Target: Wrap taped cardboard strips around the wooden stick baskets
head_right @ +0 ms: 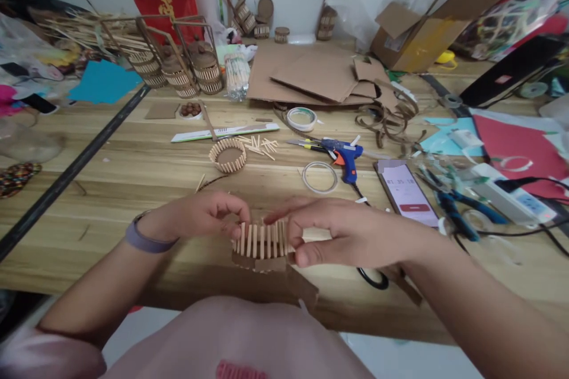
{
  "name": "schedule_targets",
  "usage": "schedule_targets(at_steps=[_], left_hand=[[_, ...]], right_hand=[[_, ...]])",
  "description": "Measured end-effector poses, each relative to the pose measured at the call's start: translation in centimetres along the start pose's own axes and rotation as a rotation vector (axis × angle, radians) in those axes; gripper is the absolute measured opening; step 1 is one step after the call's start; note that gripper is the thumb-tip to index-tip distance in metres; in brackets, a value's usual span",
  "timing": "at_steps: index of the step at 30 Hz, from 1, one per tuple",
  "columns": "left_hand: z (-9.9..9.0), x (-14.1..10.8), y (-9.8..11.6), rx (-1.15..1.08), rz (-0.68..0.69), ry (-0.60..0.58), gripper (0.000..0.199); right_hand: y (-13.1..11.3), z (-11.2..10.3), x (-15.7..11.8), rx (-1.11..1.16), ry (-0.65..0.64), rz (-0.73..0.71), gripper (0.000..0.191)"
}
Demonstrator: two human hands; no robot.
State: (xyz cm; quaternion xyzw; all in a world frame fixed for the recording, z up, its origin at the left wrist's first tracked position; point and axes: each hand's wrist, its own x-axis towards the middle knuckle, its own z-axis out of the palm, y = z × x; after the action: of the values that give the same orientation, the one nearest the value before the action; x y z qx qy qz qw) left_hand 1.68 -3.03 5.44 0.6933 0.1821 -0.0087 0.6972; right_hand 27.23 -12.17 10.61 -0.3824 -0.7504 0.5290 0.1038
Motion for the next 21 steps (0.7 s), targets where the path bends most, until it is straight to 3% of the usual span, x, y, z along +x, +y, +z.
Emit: schedule_targets(at_steps=[6,14,18,21], left_hand=[[0.7,-0.2,-1.0,-0.058,0.039,-0.118,0.019],[2.3,0.3,1.4,0.167,0.01,-0.163,0.017],[3.4,0.5,1.8,0.179,0.007,-0.145,0.024],[3.7,0.5,1.6,0.119,0.024,-0.153,0.025]], right_hand=[[1.7,2.0,1.3,0.196,-0.082,-0.002,0.031],[1.5,3.4,1.4,0.301,-0.122,0.092,0.029],[0.9,3.0,1.0,0.25,-0.095,0.112,0.028],[0.5,2.0,0.2,0.16,0.005,0.123,0.032]])
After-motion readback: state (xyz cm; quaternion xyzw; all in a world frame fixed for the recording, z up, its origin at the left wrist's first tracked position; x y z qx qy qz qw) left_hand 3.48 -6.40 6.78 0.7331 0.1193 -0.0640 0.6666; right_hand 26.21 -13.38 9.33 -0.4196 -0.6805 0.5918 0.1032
